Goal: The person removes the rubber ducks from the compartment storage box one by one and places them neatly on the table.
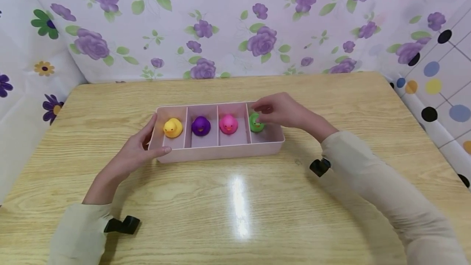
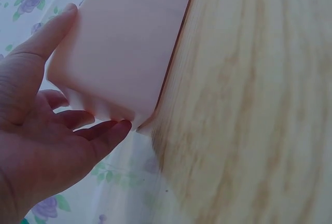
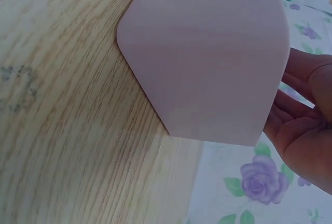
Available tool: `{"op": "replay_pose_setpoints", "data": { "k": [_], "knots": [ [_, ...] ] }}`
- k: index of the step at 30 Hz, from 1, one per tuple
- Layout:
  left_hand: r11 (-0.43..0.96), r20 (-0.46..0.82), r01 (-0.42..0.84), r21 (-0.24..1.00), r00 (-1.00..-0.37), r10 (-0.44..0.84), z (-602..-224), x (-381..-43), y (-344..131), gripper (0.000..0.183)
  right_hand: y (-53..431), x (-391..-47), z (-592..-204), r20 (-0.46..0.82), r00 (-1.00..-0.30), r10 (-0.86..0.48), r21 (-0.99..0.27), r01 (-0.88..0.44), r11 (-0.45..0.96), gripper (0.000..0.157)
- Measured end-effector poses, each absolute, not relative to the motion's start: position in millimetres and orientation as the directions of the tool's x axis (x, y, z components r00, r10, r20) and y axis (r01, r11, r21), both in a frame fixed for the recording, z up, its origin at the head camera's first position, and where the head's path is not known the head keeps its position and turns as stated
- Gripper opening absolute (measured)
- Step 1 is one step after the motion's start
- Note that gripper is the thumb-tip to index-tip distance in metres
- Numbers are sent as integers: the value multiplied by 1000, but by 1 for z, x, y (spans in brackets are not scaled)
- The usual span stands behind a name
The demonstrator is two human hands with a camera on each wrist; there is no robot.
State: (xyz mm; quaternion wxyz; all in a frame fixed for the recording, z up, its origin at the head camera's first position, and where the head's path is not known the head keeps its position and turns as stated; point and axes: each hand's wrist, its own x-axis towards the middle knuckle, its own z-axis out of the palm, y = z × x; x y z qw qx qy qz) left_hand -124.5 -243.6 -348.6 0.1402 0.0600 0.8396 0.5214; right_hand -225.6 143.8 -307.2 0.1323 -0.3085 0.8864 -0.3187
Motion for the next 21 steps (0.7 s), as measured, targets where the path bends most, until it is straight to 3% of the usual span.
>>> {"op": "replay_pose_setpoints", "data": {
  "k": [10, 21],
  "knots": [
    [462, -180, -52, 885, -955, 238, -349, -124, -246, 102, 130, -230, -306, -116, -742, -660, -623, -464, 630, 41],
    [412, -161, -49, 910, -957, 243, -351, -123, -244, 101, 125, -227, -318, -10, -727, -687, -489, -596, 637, 23]
  ]
}}
